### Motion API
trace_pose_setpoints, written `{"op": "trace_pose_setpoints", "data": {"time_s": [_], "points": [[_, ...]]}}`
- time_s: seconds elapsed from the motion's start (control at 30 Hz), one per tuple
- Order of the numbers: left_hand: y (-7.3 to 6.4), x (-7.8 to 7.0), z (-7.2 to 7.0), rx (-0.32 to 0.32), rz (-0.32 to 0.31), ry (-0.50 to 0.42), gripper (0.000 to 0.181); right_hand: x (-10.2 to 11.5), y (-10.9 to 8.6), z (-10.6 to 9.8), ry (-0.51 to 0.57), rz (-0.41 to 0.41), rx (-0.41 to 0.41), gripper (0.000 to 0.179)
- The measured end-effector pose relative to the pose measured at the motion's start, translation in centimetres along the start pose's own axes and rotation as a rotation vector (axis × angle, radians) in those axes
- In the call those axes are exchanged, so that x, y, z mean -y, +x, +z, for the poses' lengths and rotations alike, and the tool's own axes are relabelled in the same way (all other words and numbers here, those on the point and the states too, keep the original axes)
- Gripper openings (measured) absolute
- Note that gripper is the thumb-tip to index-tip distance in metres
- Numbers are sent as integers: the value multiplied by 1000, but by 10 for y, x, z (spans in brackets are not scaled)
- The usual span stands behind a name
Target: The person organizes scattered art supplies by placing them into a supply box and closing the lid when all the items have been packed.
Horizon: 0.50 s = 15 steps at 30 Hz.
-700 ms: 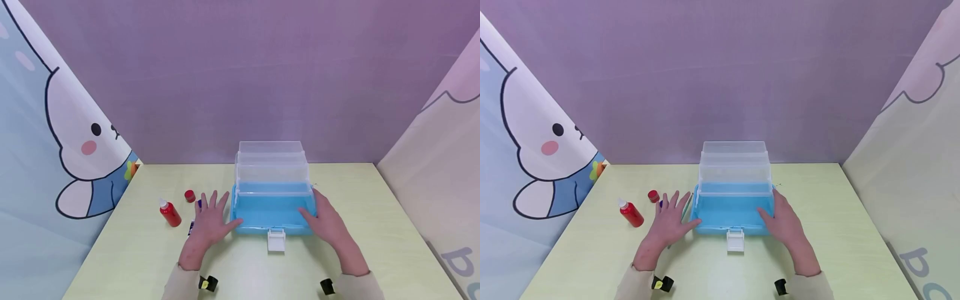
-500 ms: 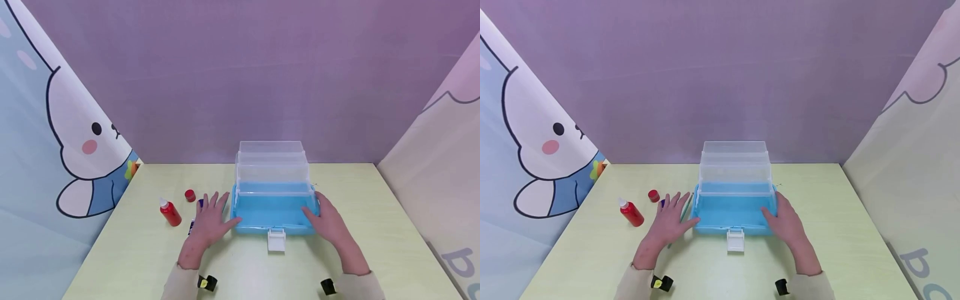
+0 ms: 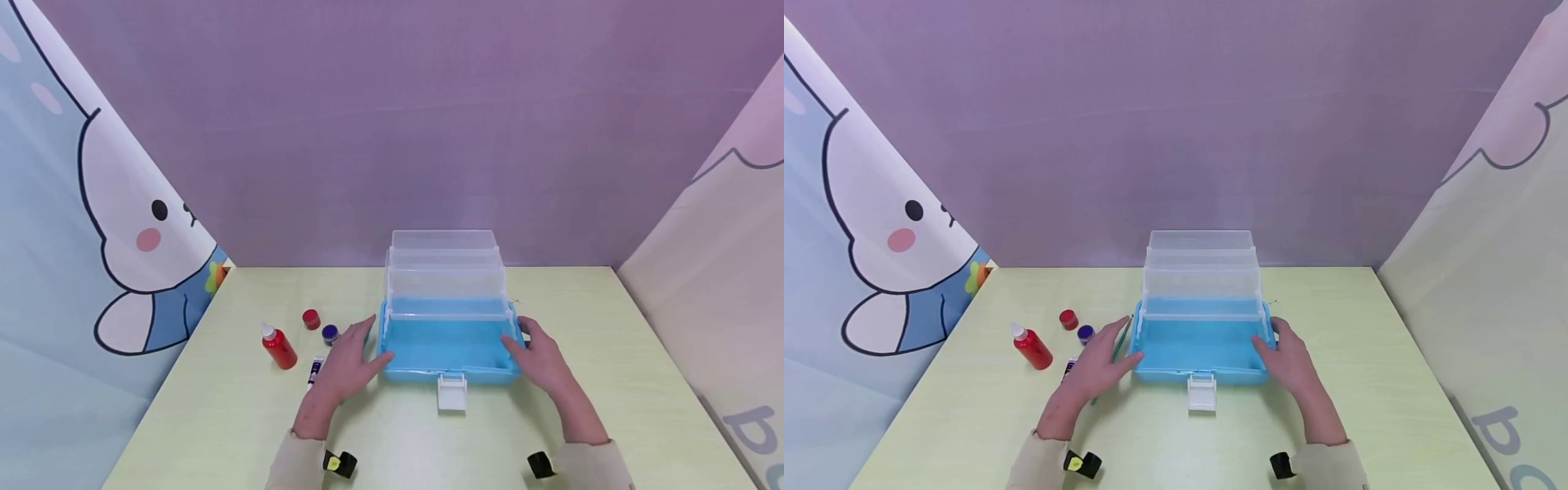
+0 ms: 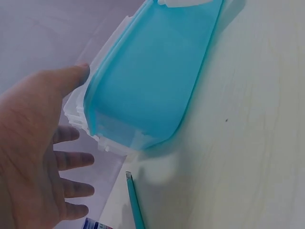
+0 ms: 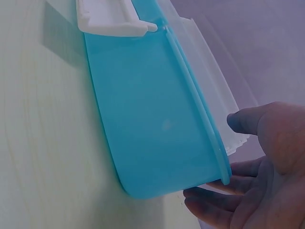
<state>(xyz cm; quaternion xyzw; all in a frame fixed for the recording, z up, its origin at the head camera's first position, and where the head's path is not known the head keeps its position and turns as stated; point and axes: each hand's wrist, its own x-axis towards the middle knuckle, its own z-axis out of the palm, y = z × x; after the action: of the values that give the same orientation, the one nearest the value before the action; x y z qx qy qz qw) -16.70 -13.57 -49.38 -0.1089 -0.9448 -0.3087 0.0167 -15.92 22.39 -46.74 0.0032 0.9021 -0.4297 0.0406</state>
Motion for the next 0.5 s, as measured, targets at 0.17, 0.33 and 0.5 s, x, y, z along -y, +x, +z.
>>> {"op": "trace_pose_setpoints", "data": {"time_s": [0.17, 0.33, 0.5], "points": [[0, 0, 2, 3, -4, -43, 79, -2, 1, -1, 32, 29, 17, 71], [-1, 1, 5, 24, -16, -118, 76, -5, 2, -3, 59, 35, 12, 67], [-2, 4, 9, 41, -30, -161, 78, -7, 4, -4, 110, 53, 19, 64]]}}
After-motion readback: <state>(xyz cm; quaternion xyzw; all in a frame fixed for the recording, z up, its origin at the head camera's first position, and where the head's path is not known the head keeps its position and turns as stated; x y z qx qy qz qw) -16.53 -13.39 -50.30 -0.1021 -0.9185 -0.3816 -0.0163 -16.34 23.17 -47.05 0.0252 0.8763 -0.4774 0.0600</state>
